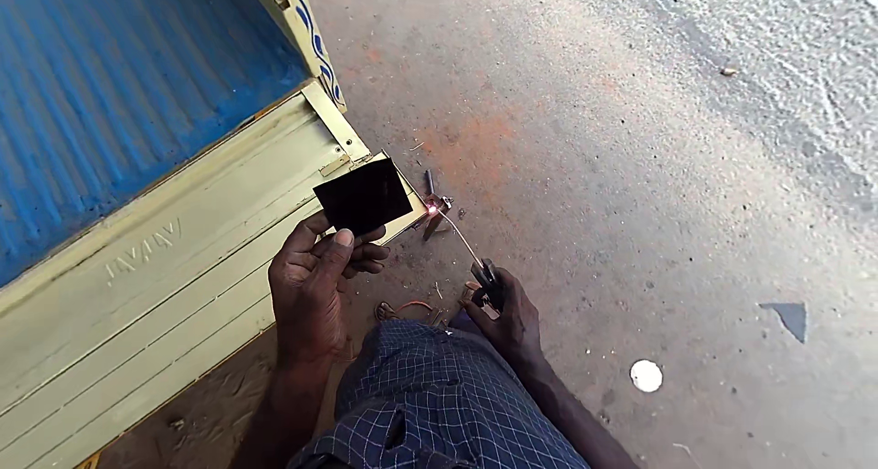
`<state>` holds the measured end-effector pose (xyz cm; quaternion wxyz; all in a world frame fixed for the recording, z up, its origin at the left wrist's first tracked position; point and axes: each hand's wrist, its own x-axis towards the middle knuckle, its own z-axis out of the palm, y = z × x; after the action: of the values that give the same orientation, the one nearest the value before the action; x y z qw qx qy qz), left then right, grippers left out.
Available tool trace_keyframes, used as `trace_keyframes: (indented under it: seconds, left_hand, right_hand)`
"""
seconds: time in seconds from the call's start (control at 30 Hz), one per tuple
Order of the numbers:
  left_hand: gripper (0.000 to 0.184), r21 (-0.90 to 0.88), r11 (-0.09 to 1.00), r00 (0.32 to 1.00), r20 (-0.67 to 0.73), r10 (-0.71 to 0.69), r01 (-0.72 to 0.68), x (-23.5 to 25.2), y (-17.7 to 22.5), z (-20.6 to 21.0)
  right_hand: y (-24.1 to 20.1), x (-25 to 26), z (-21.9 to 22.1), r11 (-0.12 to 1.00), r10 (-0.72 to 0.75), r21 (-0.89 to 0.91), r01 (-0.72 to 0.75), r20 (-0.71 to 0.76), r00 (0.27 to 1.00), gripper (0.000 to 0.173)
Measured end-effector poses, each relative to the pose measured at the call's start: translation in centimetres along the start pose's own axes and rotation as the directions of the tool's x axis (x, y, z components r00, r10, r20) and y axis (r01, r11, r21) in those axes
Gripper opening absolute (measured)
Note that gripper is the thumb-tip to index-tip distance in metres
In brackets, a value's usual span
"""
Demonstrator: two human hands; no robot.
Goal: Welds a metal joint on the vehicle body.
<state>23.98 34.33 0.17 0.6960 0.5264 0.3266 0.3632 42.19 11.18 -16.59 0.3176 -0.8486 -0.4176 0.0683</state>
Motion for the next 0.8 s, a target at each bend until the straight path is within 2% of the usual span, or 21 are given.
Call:
trace_keyframes:
  seconds: [0.17, 0.53, 0.8]
  left_hand:
    - [0.032, 0.001, 1.000, 0.995, 0.099, -0.030, 0.030, 0.6, 0.7, -1.0]
    - [0.033, 0.006, 0.999, 0.964, 0.261, -0.043, 0.043, 0.9, 1.8, -1.1]
    - [0.035, 0.072, 0.995, 0.881, 0.464, -0.094, 0.068, 0.4, 2.0, -0.6]
  right_hand:
    - [-1.8, -1.6, 1.7, 0.998, 0.063, -0.006, -0.063, -0.022, 0.998, 0.073]
    - [-3.4, -3.4, 5.1, 0.996, 0.078, -0.036, -0.081, -0.078, 0.994, 0.075]
    - [-3.6, -3.4, 6.7, 0.991, 0.132, 0.008, -0.132, -0.095, 0.987, 0.076]
